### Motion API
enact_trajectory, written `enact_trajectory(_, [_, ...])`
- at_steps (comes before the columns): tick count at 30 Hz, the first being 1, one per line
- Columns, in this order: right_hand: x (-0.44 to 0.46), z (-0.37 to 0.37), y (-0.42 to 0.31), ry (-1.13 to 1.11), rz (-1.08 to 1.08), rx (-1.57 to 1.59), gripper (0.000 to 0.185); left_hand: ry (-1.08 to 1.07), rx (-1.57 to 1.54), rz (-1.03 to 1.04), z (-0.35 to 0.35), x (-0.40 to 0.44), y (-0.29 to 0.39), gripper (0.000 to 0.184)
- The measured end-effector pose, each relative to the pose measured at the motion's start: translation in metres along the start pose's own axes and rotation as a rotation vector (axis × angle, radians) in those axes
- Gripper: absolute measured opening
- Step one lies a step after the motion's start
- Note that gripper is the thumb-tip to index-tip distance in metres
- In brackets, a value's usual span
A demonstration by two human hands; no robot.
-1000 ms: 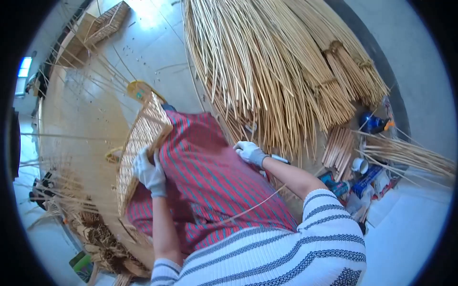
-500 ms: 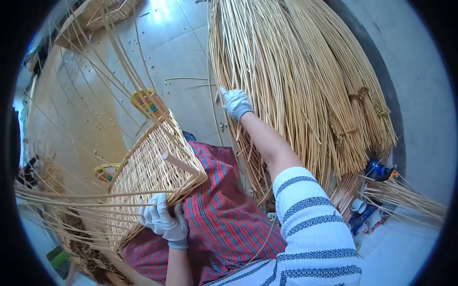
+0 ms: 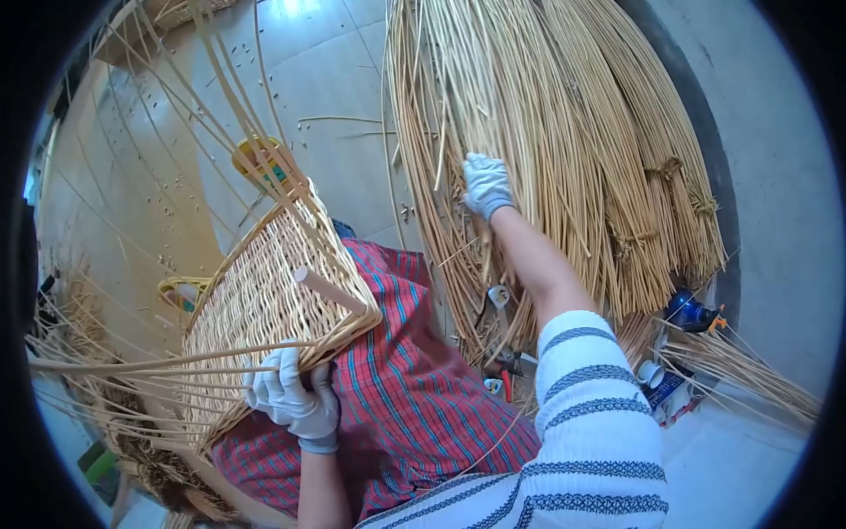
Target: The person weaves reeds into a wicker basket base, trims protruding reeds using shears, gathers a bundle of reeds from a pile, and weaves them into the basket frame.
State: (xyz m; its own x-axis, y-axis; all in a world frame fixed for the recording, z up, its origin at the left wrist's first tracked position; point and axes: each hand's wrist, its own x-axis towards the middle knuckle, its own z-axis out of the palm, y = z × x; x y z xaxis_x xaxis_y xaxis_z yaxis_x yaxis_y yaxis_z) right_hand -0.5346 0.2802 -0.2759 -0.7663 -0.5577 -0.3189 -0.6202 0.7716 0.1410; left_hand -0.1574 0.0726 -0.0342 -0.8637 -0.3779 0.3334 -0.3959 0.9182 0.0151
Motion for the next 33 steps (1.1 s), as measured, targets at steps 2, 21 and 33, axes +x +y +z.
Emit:
enact_trajectory(2, [-0.013, 0.003, 0.025, -0.013, 0.011, -0.025, 0.083, -0.005, -0.030, -0.048, 0.001, -0.002, 0.000, 0.042])
enact_trajectory(21, [-0.014, 0.018, -0.056, 0.075, 0.296, 0.352, 0.034, 0.064, -0.037, -0.032, 0.007, -0.004, 0.002, 0.042])
enact_trajectory(33, [-0.051, 0.005, -0.094, -0.128, 0.432, 0.526, 0.075, 0.070, -0.004, -0.037, 0.009, -0.006, 0.002, 0.043])
